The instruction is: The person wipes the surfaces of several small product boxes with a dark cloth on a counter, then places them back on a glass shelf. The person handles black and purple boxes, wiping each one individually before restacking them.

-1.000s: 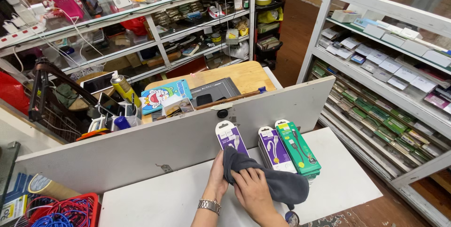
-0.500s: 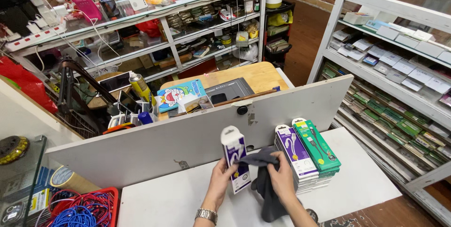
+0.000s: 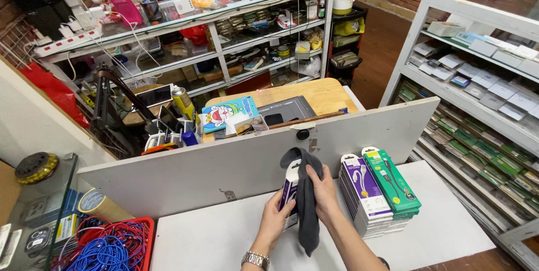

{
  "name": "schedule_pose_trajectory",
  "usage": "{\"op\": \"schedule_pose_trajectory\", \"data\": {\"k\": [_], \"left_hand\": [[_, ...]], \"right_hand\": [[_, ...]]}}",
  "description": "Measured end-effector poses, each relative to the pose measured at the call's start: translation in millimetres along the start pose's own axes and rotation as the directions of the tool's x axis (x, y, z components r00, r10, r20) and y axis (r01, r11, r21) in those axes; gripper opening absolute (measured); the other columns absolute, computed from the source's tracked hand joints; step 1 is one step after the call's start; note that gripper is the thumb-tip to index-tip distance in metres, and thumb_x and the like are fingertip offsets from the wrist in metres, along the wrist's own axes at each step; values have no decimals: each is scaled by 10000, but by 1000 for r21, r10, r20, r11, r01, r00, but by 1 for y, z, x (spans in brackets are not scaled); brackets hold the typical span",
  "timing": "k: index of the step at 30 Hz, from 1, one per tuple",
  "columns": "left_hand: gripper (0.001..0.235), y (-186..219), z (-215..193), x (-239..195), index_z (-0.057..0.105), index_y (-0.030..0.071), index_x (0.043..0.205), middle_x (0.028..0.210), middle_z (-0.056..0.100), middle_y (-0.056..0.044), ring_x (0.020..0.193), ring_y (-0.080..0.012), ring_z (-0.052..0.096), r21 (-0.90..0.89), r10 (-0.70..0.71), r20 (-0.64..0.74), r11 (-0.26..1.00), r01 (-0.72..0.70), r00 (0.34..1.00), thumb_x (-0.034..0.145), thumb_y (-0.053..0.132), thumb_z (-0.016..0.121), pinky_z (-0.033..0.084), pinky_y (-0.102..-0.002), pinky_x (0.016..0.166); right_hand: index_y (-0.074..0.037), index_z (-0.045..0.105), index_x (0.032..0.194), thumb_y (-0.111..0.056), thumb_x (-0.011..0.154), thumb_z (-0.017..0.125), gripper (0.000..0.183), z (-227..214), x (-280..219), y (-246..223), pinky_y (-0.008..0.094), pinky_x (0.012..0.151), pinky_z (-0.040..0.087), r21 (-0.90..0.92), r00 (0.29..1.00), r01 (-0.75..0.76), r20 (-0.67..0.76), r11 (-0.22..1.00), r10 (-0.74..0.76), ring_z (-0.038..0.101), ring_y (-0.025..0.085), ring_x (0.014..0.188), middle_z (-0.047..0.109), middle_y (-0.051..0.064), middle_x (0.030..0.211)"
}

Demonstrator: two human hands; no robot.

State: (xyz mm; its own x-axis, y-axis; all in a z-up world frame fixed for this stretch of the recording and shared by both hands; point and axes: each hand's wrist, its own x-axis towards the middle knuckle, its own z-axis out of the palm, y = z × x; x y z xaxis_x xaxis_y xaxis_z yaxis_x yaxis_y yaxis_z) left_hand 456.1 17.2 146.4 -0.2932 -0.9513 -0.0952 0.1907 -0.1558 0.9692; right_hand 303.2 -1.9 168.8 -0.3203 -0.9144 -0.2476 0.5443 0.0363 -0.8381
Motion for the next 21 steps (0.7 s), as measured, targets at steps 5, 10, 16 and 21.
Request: {"op": "schedule_pose_trajectory", "data": {"k": [5,10,16,21], "left_hand": [[362,1,-2,20,623,47,1308,1235,717,-58,1109,-135,672,-407,-106,-65,911,71,992,952,108,602,523,-323,985],[376,-32,-28,37,571,44,1360,1236,670,-67,1129,-178,644,-599,-137,-249,800,-41,959,993,124,562,526,-393,987],[490,-129,-69,44,432,48,1477,1330,649,-167,1108,-259,695,-437,-390,-542,887,148,744,1002,56,553,590,-402,942],[556,-188,-77,52,374,108,1539,1367,624,-169,1105,-300,697,-382,-520,-512,851,362,684,1004,4,482,609,-436,887]], "right_hand": [[-74,565,1195,-356,1008,549,339,-19,-9,41,310,913,504,-360,994,74,103,930,-39,664,152,1015,711,67,1075],[-59,597,1175,-300,923,681,359,-64,-17,57,333,908,525,-635,984,160,165,756,-70,701,205,1018,763,136,1078],[-39,633,1191,-255,897,701,372,-108,-3,6,318,758,536,-532,985,139,-15,835,-174,671,162,854,727,93,993],[-1,658,1168,-238,903,716,361,-130,-10,-34,302,719,536,-427,994,82,-25,901,-102,656,134,795,718,84,943]]}}
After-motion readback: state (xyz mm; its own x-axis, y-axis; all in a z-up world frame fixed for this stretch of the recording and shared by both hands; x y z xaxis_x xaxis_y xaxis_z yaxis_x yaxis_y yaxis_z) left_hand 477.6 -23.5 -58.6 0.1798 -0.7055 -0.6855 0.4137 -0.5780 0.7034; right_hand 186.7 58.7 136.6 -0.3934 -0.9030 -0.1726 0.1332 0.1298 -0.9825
